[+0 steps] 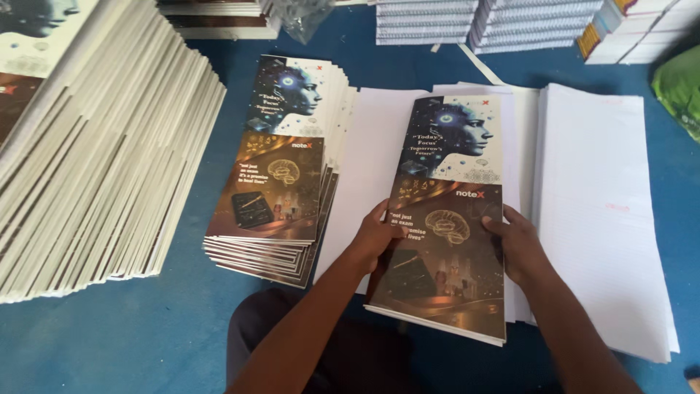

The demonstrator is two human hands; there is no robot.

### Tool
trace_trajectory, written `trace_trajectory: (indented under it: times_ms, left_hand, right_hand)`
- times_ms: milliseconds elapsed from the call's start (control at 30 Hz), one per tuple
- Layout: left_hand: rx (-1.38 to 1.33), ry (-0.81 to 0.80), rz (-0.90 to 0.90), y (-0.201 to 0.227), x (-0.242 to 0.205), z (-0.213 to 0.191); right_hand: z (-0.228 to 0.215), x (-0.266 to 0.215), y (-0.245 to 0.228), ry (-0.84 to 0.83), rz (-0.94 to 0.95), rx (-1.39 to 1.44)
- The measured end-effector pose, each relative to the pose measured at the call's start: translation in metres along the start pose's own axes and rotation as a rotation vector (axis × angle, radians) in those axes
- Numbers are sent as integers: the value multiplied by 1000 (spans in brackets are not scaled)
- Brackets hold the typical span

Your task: The person inserts a printed cover sheet into a folded booklet of lined paper, aligns the edges, and places the assembled notebook onto a growing stack. This process is repeated multiple times with identical materials.

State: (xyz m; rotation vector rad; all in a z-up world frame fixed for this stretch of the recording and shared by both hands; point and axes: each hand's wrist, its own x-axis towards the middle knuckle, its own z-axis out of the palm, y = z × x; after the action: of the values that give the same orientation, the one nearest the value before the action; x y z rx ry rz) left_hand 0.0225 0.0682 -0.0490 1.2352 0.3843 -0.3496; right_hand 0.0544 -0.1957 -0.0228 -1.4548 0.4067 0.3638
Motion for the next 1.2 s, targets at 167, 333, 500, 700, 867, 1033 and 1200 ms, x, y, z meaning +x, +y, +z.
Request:
trace_trajectory:
  times_ms: [167, 333, 500, 700, 867, 1033, 1200]
  left_hand:
    - [-14, -23, 139, 40, -22, -21]
    - [131, 46, 169, 99, -49, -66]
    - [283, 177, 200, 170, -97, -116]
    - [289, 161, 337, 245, -169, -170]
    - [330, 316, 277, 304, -220, -214]
    - [526, 456, 393, 333, -264, -264]
    - [542, 559, 302, 345, -292, -310]
  right_hand:
    - [35, -20, -20, -83, -74, 72]
    - [84, -48, -47, -173, -189, -99]
    - [148, -77, -85, -280, -233, -59]
    - [214, -110, -115, -493, -347, -78]
    - [276, -129, -133, -672, -383, -105]
    - [342, -145, -141, -809, -378, -70]
    - [401, -149, -137, -937, -350, -54]
